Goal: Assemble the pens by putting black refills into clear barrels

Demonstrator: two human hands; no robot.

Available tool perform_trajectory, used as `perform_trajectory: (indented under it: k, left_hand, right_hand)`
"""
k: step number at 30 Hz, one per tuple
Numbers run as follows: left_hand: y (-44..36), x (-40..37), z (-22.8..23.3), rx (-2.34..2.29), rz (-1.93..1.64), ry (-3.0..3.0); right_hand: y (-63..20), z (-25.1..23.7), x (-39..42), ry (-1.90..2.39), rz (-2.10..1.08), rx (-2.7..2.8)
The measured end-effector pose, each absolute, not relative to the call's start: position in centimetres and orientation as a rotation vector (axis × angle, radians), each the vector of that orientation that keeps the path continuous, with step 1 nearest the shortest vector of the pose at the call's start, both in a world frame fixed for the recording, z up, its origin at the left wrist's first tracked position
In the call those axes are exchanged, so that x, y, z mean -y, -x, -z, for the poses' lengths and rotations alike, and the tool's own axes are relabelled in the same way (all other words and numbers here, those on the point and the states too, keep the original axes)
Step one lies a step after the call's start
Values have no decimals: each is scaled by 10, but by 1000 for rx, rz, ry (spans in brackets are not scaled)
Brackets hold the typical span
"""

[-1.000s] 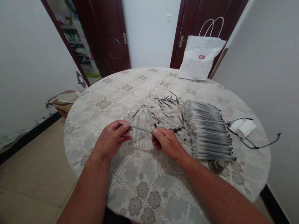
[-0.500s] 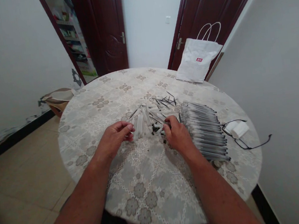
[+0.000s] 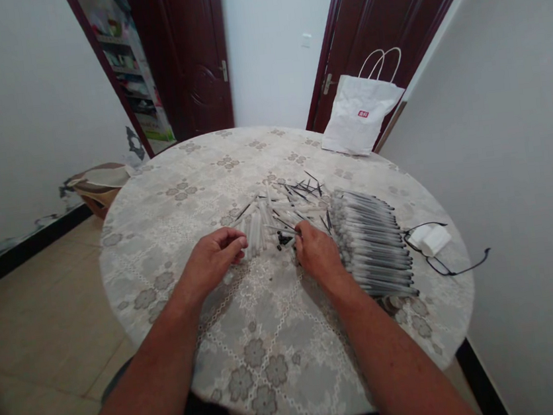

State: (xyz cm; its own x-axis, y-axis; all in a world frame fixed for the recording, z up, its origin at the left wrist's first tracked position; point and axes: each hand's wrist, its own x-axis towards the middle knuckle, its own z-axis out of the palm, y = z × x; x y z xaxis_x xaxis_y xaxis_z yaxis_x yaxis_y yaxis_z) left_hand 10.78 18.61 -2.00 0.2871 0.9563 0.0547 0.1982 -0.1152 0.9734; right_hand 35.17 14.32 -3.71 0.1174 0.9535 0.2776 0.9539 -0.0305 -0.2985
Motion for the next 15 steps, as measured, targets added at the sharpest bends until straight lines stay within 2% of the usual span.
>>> perform_trajectory:
  k: [4,10,15]
  left_hand:
    - [-109,-187,24,-1115,-939,-1612]
    - [-109,-186,27,-1130,-935,-1715]
    - [-113,-178,27,-1098,-867,-1875]
  right_hand:
    - [-348,39,-144,2010,-49,1859]
    - [-343,41,-143,1738,-400,1785]
    - [-346,39,-141,1775,-355,1761]
